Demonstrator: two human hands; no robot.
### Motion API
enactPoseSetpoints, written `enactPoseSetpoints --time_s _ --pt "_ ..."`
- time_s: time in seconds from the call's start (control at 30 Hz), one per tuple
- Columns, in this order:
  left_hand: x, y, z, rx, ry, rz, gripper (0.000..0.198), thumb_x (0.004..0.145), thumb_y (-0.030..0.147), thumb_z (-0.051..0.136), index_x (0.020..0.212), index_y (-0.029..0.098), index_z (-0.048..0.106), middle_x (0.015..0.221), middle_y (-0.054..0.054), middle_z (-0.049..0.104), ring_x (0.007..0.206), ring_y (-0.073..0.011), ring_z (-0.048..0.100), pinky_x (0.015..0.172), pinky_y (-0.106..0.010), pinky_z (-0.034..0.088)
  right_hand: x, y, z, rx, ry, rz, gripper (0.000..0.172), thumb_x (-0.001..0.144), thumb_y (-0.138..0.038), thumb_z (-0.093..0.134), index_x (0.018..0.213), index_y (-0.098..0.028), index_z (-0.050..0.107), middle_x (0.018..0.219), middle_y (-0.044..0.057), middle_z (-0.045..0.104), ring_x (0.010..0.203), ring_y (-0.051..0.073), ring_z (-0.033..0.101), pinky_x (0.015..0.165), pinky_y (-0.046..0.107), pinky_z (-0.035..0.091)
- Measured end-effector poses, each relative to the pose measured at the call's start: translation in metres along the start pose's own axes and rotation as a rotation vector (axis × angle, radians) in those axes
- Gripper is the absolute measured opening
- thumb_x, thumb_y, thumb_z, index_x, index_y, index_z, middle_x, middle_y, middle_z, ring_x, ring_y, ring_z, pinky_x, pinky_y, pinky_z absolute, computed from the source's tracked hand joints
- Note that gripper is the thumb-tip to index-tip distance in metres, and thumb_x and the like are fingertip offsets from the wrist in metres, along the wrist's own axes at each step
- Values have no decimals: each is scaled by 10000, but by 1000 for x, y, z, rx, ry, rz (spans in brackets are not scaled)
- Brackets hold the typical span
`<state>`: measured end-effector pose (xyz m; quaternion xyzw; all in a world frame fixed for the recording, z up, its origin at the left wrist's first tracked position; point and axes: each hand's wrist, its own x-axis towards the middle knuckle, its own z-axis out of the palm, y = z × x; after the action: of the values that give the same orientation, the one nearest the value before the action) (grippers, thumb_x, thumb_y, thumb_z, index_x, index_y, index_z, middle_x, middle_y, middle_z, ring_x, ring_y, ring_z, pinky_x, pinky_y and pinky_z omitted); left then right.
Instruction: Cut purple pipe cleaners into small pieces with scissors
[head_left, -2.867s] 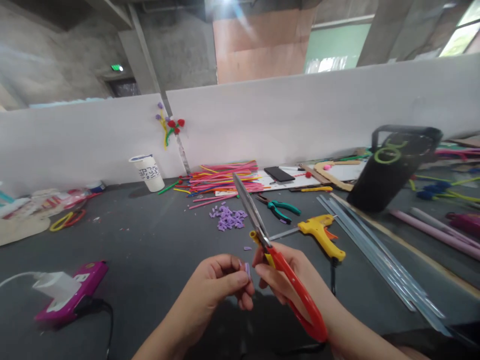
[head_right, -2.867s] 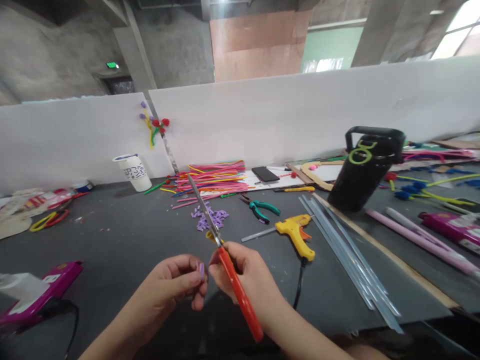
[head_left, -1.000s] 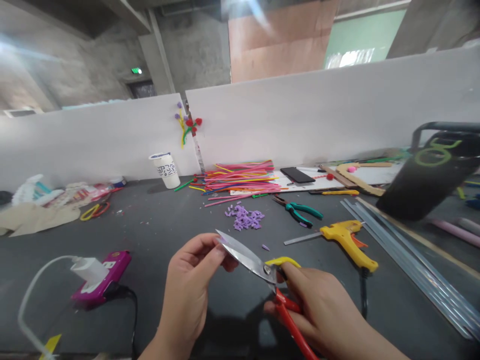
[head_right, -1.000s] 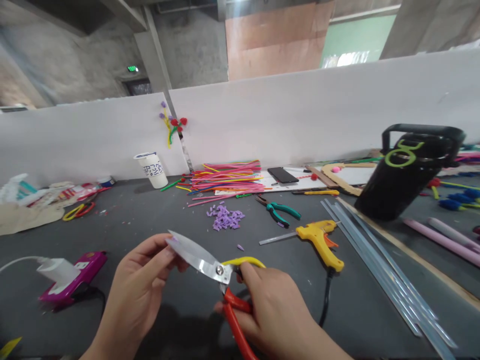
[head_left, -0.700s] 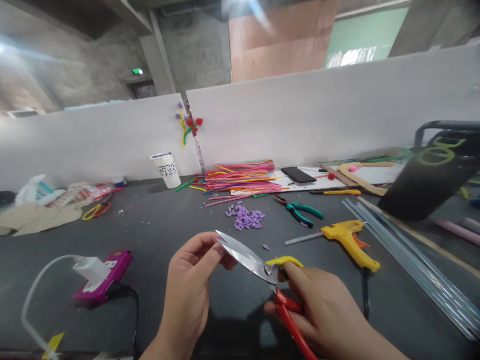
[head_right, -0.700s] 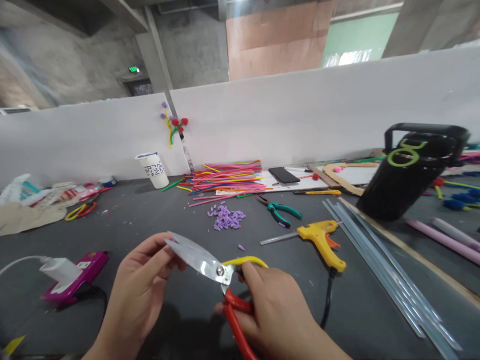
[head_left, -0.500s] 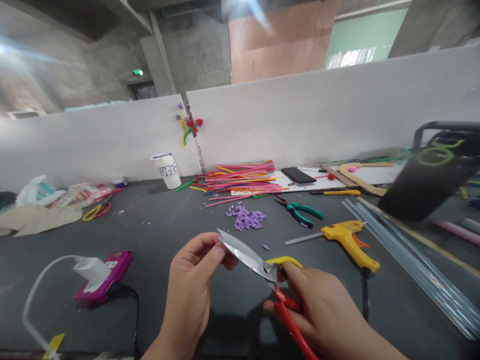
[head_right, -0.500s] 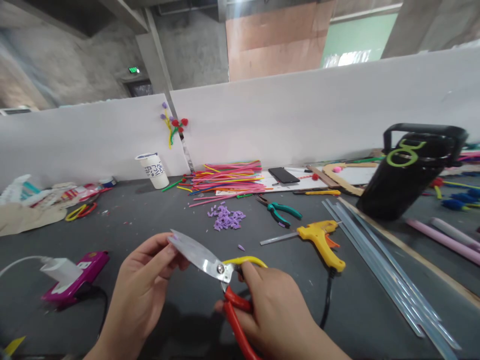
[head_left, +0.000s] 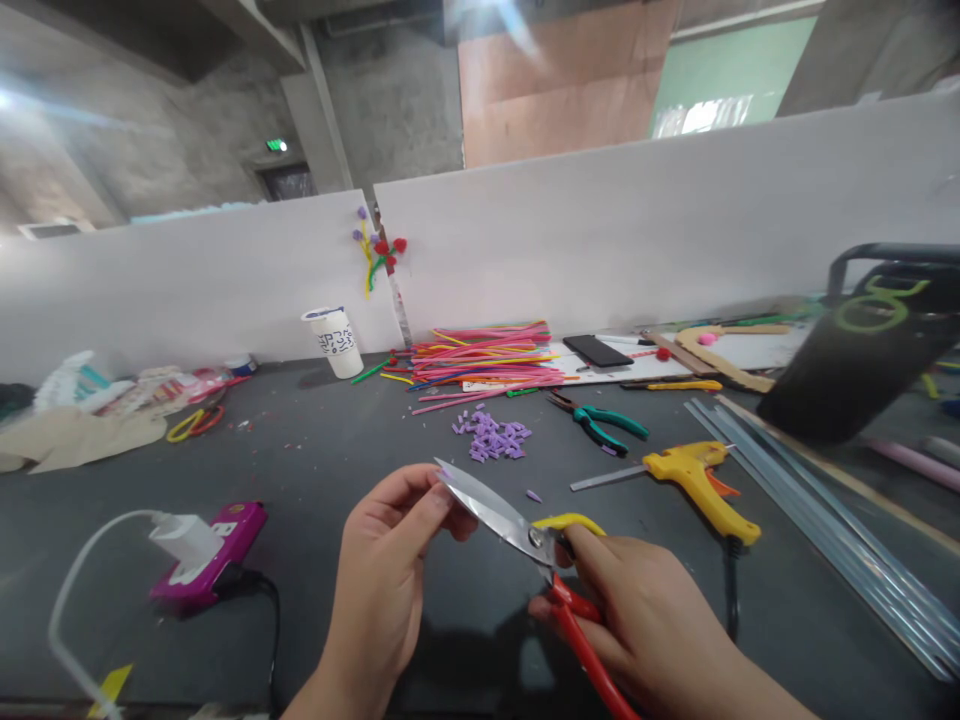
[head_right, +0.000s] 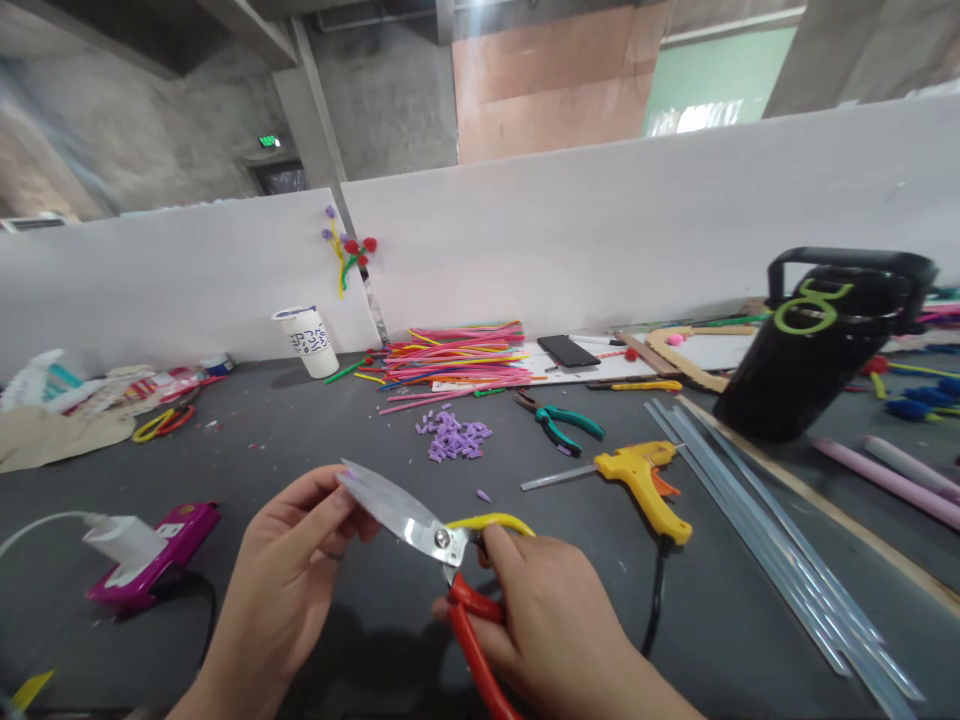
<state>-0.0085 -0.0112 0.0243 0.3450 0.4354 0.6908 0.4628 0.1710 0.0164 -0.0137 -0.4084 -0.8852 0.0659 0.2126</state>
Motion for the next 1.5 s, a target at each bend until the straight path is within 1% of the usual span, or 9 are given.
enactPoseSetpoints --time_s 0.37,0.73,0.93,1.0,1.07,1.13,1.3,1.4,1.5 --pt "1 1 1 -8 -4 -5 52 680 189 638 710 148 645 602 8 630 532 -80 557 535 -182 442 0 1 0 -3 7 -8 354 780 -539 425 699 -199 483 530 -3 547 459 144 499 453 228 274" --pt "0 3 -1 2 -26 -5 39 698 180 618 703 150 642 589 9 634 524 -79 558 526 -174 438 1 0 0 -54 22 -22 404 774 -579 402 617 -207 417 487 -20 514 429 140 482 434 230 233" --pt "2 4 -2 17 -4 -14 41 693 164 622 725 148 643 609 8 641 527 -73 562 521 -161 436 0 1 -2 -81 14 -4 390 779 -559 411 615 -206 440 487 -12 525 431 144 483 438 240 208" --pt "2 4 -2 16 -10 -19 27 705 159 612 719 151 633 615 9 642 534 -70 562 524 -154 432 1 2 -2 -54 7 27 383 775 -551 421 608 -207 436 480 -14 513 424 138 463 438 240 201" --pt "2 4 -1 18 -24 -34 20 715 160 602 707 153 618 622 9 638 539 -70 560 529 -155 428 2 2 -3 46 -29 90 373 769 -539 434 599 -208 416 472 -26 490 415 124 425 432 232 202" --pt "2 3 -1 22 -46 -47 24 718 164 598 699 154 608 628 8 630 549 -74 555 537 -162 424 4 1 -5 201 -75 160 348 756 -510 466 599 -207 397 477 -40 466 424 109 386 430 219 215" --pt "2 -8 5 51 -84 -85 13 679 154 631 684 156 620 634 23 586 536 -58 492 524 -159 385 11 -8 -12 716 -112 308 203 734 -365 494 647 -191 434 527 -47 441 499 98 391 461 194 299" --pt "-1 -19 11 84 -134 -133 20 664 148 643 673 155 627 631 36 547 526 -45 440 524 -155 357 16 -14 -13 1013 -121 413 155 702 -320 500 651 -181 456 508 -61 426 428 71 361 403 180 284" --pt "-3 -28 17 101 -201 -166 17 673 152 636 666 159 623 641 36 534 542 -52 419 531 -162 347 20 -16 -10 1236 -109 464 194 678 -365 541 691 -178 489 465 -73 434 345 54 314 346 178 247"
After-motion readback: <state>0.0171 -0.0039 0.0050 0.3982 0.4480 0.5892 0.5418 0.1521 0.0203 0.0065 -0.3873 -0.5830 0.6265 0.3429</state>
